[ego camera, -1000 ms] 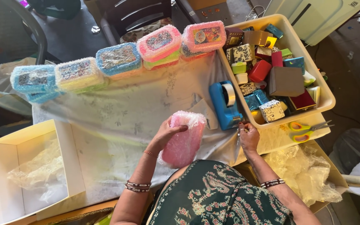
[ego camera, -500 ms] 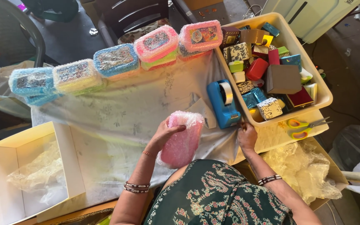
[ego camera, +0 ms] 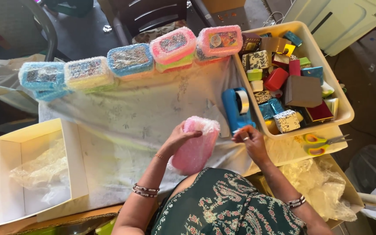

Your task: The person wraps a pink plastic container with bubble wrap, folds the edges, and secures it with tape. They then place the wrapped container on a table with other wrapped items. Next, they pick up a blue container, wipe it with a cloth, and begin wrapping it in bubble wrap.

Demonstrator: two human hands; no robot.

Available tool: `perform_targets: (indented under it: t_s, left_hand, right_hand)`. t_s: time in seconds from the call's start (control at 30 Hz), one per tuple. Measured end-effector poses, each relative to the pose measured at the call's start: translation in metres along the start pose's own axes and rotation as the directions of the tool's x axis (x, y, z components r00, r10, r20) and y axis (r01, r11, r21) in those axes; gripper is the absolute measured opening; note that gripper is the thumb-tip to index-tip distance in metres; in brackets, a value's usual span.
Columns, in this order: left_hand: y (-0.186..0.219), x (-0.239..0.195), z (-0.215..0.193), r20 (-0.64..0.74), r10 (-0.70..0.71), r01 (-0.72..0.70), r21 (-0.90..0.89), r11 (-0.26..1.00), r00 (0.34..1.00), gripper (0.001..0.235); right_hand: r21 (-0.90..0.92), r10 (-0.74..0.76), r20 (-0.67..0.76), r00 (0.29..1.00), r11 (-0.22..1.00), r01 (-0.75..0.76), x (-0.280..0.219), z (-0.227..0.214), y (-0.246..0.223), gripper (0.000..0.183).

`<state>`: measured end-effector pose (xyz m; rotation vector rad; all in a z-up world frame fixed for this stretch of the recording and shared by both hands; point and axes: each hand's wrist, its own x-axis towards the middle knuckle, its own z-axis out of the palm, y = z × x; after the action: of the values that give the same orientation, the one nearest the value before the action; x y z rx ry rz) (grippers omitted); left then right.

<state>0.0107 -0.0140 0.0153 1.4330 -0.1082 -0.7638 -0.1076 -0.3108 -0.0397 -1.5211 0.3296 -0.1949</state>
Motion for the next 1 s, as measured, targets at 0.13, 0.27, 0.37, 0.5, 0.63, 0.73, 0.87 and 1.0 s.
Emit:
perform_targets:
  t_s: [0.13,0.27,0.37,0.5,0.63,0.73,0.87,1.0]
  left_hand:
    - [0.001,0.004,0.010,0.004,0.025,-0.025,0.081,0.996,1.000,0.063]
    - [0.013,0.002,0.016,-0.020,-0.009,0.013,0.226,0.974,1.000,0.061]
    - [0.010,0.004,0.015,-0.038,0.000,0.014,0.374,0.927,0.999,0.059]
    - [-0.007,0.015,0.010,-0.004,0.053,-0.047,0.397,0.917,0.999,0.058]
    - [0.010,0.004,0.014,-0.037,0.029,-0.011,0.415,0.910,0.999,0.062]
    - [0.016,0.001,0.015,-0.041,-0.001,0.019,0.433,0.901,0.999,0.064]
    - [0.015,0.000,0.015,-0.016,0.007,0.000,0.429,0.903,1.000,0.068]
    - [0.013,-0.003,0.013,0.026,0.046,-0.052,0.387,0.921,0.999,0.071]
  right_hand:
    - [-0.053,-0.075,0.311,0.947,0.994,0.096,0.012,0.031,-0.071,0.025]
    - [-0.137,-0.032,0.729,0.684,0.972,0.192,0.025,0.058,-0.123,0.028]
    - [-0.216,0.110,0.882,0.458,0.959,0.185,0.037,0.076,-0.144,0.030]
    - [-0.577,0.375,0.782,0.497,0.737,0.352,0.046,0.104,-0.170,0.024]
    - [-0.593,0.362,0.798,0.482,0.612,0.523,0.054,0.111,-0.169,0.028]
    - [-0.552,0.335,0.833,0.440,0.530,0.643,0.061,0.113,-0.168,0.033]
    - [-0.577,0.373,0.809,0.454,0.363,0.731,0.065,0.116,-0.172,0.033]
    - [-0.621,0.443,0.752,0.488,0.229,0.750,0.066,0.118,-0.176,0.028]
